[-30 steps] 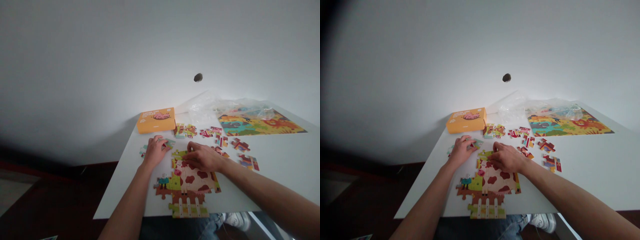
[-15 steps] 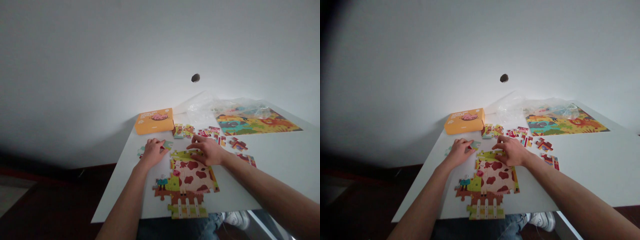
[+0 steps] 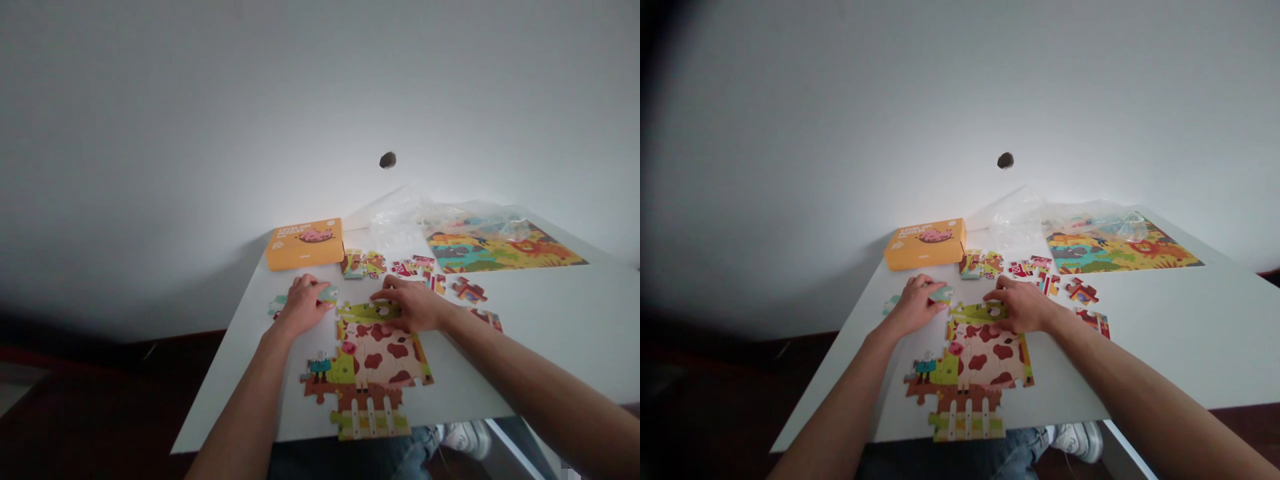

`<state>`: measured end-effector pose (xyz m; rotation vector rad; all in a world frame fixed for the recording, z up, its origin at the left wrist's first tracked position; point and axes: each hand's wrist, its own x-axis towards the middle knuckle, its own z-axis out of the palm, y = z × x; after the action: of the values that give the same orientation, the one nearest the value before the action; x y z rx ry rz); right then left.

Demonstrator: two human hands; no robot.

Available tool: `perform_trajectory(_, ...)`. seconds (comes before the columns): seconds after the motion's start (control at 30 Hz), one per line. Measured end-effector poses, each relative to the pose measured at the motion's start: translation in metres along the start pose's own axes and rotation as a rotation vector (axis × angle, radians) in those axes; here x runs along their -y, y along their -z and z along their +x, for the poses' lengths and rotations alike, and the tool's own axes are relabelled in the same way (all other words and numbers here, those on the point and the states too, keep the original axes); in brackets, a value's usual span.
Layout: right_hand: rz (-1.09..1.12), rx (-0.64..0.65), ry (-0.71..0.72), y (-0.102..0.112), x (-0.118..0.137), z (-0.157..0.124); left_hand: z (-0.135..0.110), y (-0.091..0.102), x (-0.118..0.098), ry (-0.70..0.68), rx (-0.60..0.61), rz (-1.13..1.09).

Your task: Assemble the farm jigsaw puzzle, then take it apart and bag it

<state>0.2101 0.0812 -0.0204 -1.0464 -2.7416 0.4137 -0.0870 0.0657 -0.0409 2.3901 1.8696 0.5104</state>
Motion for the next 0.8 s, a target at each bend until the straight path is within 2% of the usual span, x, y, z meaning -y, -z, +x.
perform_trajectory(0.17,-0.022,-0.015,-0.017,-0.001,0.001,0.0,0.0,0.002,0.012,0.094,-0.108,-0.232)
perform_trajectory(0.33,-0.05,-0.023,-0.024,0.0,0.002,0.002,0.003,0.005,0.019,0.139,-0.209,-0.31)
perform_trajectory(0.53,-0.027,-0.018,-0.03,-0.001,-0.002,0.001,0.0,0.01,0.016,0.165,-0.105,-0.47)
perform_trajectory(0.67,-0.033,-0.022,-0.036,-0.001,-0.008,0.001,-0.005,0.014,0.009,0.119,-0.044,-0.485)
perform_trajectory(0.8,-0.022,-0.016,-0.043,-0.001,-0.01,0.001,-0.006,0.013,0.005,0.119,-0.032,-0.435)
